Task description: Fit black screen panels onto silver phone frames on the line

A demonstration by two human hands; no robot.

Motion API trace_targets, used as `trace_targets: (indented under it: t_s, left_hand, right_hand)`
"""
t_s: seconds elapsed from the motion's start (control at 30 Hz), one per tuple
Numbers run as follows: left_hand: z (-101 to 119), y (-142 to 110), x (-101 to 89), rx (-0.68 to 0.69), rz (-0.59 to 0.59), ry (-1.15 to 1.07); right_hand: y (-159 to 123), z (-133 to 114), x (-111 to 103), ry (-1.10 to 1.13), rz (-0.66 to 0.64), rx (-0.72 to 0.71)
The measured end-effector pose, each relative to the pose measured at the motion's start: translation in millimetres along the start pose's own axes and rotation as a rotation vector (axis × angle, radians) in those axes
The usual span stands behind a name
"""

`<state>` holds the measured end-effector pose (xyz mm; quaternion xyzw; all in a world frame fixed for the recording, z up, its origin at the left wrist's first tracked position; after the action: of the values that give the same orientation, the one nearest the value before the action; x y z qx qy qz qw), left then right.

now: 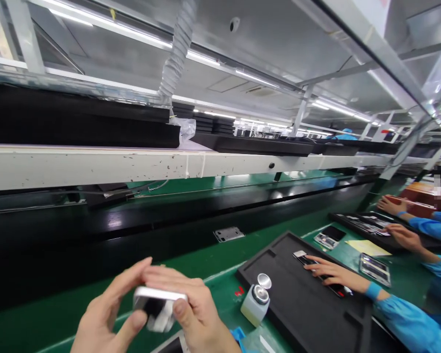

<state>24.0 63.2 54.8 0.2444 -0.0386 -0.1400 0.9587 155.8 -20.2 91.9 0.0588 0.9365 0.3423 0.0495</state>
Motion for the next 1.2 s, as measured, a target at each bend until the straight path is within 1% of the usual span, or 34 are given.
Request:
trace_targets:
  t_s: [0.03,0.07,0.1,0.17,0.2,0.23,0.3,0.37,0.43,0.53,0.6,0.63,0.7,0.73,0.8,0.83,0.87,0.93,1.0,1.1,1.13,1.17,1.2]
  left_hand:
    - [-2,2,-0.6,0.041,0.039,0.009]
    - [-6,5,3.0,0.075,0.036,-0.005]
    - [-12,7,9.8,0.095,0.0,-0.04]
    - [-34,7,31.5,0.026,-0.159,-0.197]
    - [-45,7,39.2,-0.024,-0.204,-0.275]
    - [-54,6,43.4,-0.069,-0.21,-0.349]
    - [-67,5,45.2,-0.126,-0.155,-0.452]
    - [-71,4,43.1,-0.148,-0.07,-0.522]
    - [-66,5,39.7,-0.15,0.006,-0.598]
    - [-50,10,28.3,-0.139,0.107,-0.727]
    - [-41,15,20.6,-0.16,0.141,-0.884]
    - [-38,17,17.3,-0.177,0.147,-0.988]
    - [-35,20,10.8,-0.193,0.143,-1.18]
    - [-36,21,7.0,-0.189,0.14,-1.239]
    - [-39,22,-0.7,-0.168,0.147,-1.266]
    - [-41,22,-2.9,-0.165,0.155,-1.265]
    - [-43,22,-3.6,-0.169,0.165,-1.266]
    - [-40,21,-1.6,-0.187,0.186,-1.262]
    - [-36,21,-1.4,-0.235,0.282,-1.232]
    - [-35,13,-9.0,-0.376,0.522,-1.088]
    - [-37,9,-12.4,-0.438,0.584,-1.018]
    - [-40,4,-15.5,-0.504,0.622,-0.943]
    - [-43,0,-18.7,-0.556,0.63,-0.862]
  right_hand:
    - [-2,-1,-4,-0.046,0.048,-0.024]
    - [-5,-2,-7,-0.087,0.086,-0.057]
    - [-8,-4,-7,-0.121,0.117,-0.104]
    - [-15,-3,-2,-0.171,0.15,-0.195]
    - [-18,-2,3,-0.19,0.159,-0.242]
    - [-21,-1,9,-0.204,0.164,-0.289]
    - [-28,3,19,-0.216,0.193,-0.347]
    - [-33,8,26,-0.218,0.233,-0.336]
    - [-36,13,30,-0.244,0.251,-0.28]
    - [-39,15,29,-0.324,0.268,-0.226]
    - [-37,21,28,-0.38,0.214,-0.178]
    - [-34,26,29,-0.4,0.154,-0.145]
    - [-30,38,35,-0.426,-0.008,-0.073]
    - [-30,45,41,-0.445,-0.099,-0.032]
    - [-32,58,52,-0.51,-0.243,0.037]
    - [-34,62,57,-0.559,-0.284,0.057]
    - [-35,65,60,-0.612,-0.297,0.066]
    - [-36,67,65,-0.714,-0.271,0.055]
    - [-34,67,67,-0.809,-0.222,0.04]
    - [-30,67,69,-0.879,-0.199,0.037]
    - [-29,68,70,-0.874,-0.207,0.061]
    - [-28,70,69,-0.866,-0.217,0.11]
    - [-27,74,68,-0.863,-0.23,0.185]
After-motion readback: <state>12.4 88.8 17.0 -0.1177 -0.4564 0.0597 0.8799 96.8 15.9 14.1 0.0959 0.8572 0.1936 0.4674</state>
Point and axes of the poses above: each hand's wrist, its own y-axis towards the middle knuckle, its own x-axis out of the palm, z = x × y, the point moved 9 cm from there along y, towards the middle knuckle, and after that the axes turned 8 degrees about x, right-handed, at the moved point
